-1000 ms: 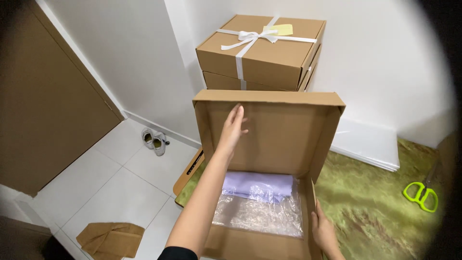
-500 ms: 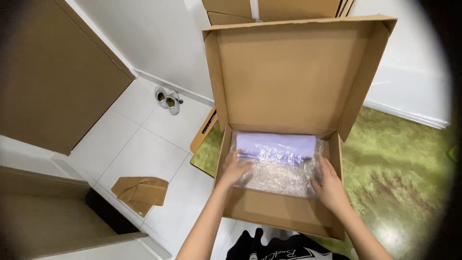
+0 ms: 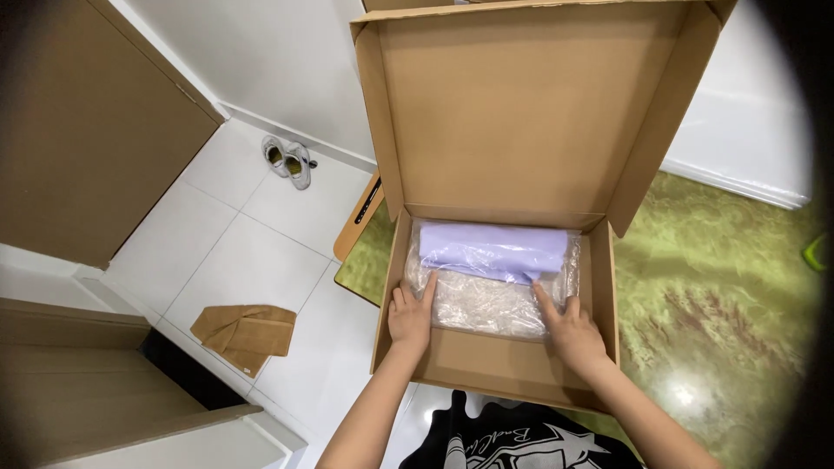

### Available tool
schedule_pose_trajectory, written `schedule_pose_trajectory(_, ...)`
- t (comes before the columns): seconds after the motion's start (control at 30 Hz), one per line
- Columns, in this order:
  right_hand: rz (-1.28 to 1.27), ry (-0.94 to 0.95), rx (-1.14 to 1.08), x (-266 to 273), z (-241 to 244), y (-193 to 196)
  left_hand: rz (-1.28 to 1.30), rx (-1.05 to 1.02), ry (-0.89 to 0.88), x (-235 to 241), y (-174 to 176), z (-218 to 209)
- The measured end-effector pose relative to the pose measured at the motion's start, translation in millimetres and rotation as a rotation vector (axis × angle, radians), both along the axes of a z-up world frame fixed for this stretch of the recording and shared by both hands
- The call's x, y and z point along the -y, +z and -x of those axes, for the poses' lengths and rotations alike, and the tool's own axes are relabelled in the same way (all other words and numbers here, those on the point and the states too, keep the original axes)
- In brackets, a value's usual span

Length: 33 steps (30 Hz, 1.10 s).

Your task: Packing clothes into cardboard boxes, adding notes, and tying them with ribbons

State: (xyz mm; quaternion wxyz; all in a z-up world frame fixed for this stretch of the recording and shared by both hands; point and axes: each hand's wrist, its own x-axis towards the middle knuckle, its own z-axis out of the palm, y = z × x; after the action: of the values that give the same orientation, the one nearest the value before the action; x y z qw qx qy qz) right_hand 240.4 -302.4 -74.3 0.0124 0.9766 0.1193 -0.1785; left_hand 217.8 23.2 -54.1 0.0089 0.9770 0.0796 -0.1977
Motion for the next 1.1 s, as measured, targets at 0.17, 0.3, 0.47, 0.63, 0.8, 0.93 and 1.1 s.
schedule_pose_trajectory(0.17, -0.155, -0.054, -0.083, 3, 6, 66, -0.086, 0.130, -0.039, 1, 6, 1)
schedule_pose_trajectory(0.3, -0.257, -0.084, 0.111, 27, -19, 50, 0.011, 0.113, 0.030, -5, 24, -11)
schedule_pose_trajectory(0.47, -0.558, -0.267, 0.056, 24, -44, 158, 0.171, 0.161, 0.165, -10, 75, -23)
schedule_pose_trajectory(0.63, -1.128, -0.520, -0.014, 35, -81, 147, 0.262, 0.325, 0.229, -18, 90, -32)
schedule_pose_trajectory(0.8, -1.663, -0.664, 0.024, 33, -122, 145, 0.676, 0.568, 0.397, -16, 109, -40)
schedule_pose_trajectory(0.93, -1.893, -0.755, -0.131, 34, -131, 186, 1.030, 0.500, 0.611, -22, 102, -64)
schedule_pose_trajectory(1.1, -1.854, -0.625, -0.226, 44, -115, 192, 1.047, 0.472, 0.653, -20, 108, -84)
